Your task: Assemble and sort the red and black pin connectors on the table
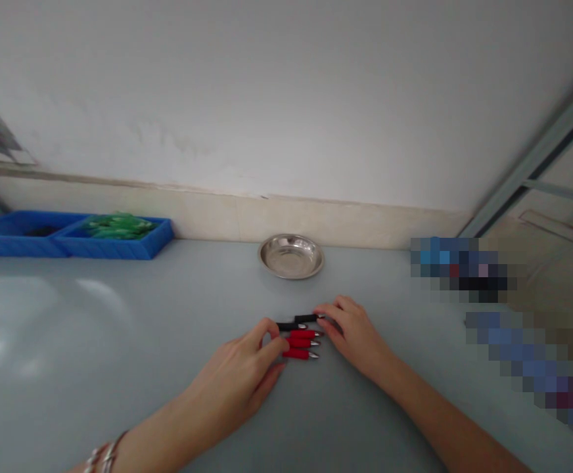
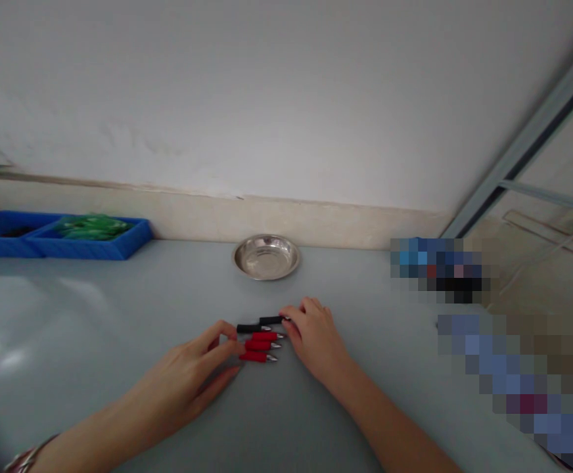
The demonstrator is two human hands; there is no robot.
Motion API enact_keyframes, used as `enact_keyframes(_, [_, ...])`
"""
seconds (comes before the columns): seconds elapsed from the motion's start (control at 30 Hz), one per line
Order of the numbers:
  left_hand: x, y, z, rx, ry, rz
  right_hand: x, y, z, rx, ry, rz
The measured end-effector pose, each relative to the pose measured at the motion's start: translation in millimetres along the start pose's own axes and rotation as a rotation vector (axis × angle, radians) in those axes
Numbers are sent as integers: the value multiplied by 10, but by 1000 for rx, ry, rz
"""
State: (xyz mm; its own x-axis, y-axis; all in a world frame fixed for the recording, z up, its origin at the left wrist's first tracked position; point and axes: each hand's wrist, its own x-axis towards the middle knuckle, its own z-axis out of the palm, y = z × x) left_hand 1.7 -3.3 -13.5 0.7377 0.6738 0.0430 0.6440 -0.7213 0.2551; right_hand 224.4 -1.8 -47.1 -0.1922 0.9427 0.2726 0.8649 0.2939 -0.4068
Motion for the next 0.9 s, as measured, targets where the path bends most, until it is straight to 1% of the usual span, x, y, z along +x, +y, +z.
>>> enact_keyframes(0.23, [14,25,-27,-3,0,4,8,7,10,6,-6,-11])
enact_keyframes(0.43, [4,30,-27,8,16,34,5,-22,-18,11,-17,-2])
enact_keyframes(0.73, [7,27,-15,23,0,-1,-14,-61,-39,15,12,4])
enact_keyframes(0.9, [7,20,-19,11,7,22,-26,-84,-51,22,28,2])
